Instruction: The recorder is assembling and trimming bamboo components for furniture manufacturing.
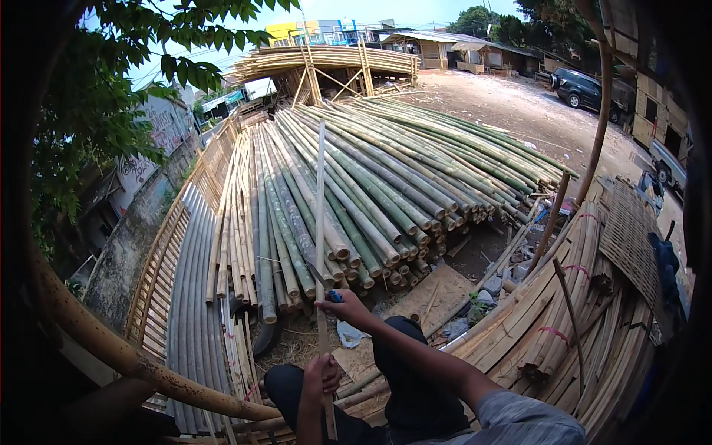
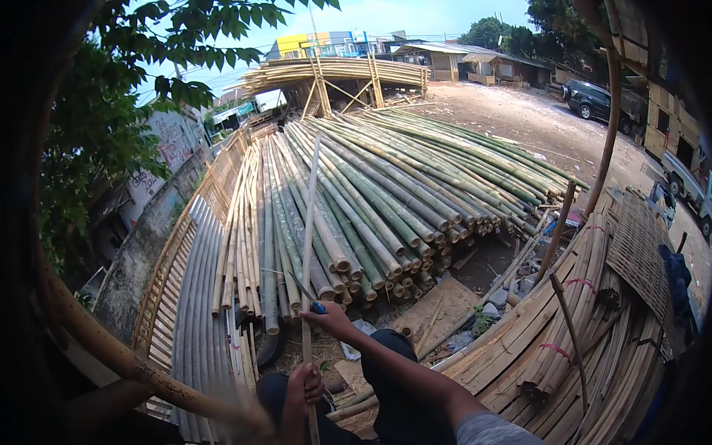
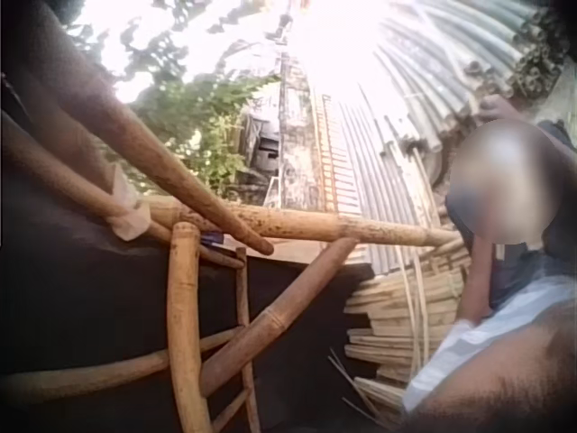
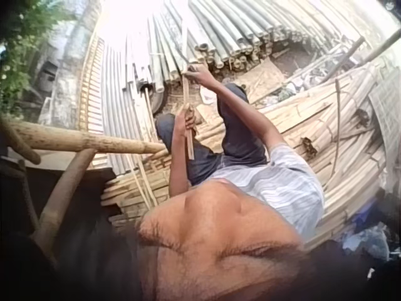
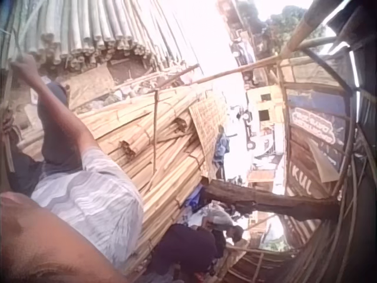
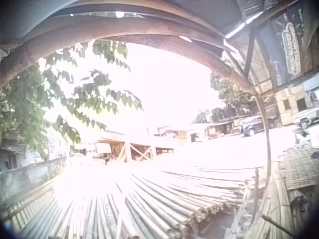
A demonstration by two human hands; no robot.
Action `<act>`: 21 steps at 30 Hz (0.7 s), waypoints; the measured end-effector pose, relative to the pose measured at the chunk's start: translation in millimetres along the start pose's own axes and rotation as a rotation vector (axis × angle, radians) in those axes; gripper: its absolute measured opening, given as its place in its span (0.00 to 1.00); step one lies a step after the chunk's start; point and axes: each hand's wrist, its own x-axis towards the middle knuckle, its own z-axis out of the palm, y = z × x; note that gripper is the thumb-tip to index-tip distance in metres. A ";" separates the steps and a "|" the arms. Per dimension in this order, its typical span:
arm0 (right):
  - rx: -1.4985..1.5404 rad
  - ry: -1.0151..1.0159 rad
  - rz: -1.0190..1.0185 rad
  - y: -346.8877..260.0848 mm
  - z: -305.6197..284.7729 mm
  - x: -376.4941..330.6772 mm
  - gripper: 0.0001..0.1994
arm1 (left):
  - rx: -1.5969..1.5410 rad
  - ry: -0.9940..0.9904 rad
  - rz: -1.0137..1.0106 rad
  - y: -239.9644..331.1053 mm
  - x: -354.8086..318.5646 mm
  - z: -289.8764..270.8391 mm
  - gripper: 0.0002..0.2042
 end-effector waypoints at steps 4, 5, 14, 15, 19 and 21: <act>0.067 -0.021 0.027 -1.3 3.9 40.3 0.18 | 0.174 0.126 0.156 29.4 26.0 1.7 0.10; 0.064 -0.025 0.019 1.1 3.0 52.3 0.18 | 0.229 0.150 0.207 39.9 33.3 2.2 0.10; -0.494 0.123 -0.296 37.0 18.2 160.5 0.16 | 0.373 0.216 0.346 147.9 143.3 -19.7 0.11; -0.639 0.104 -0.339 43.7 18.7 167.9 0.14 | 0.365 0.212 0.334 152.2 154.9 -25.3 0.11; -0.798 -0.077 -0.315 72.3 8.7 175.4 0.11 | 0.577 0.315 0.331 145.7 189.2 -60.1 0.12; -0.861 -0.172 -0.305 80.0 2.9 180.2 0.10 | 0.934 0.395 0.424 138.6 192.3 -75.3 0.14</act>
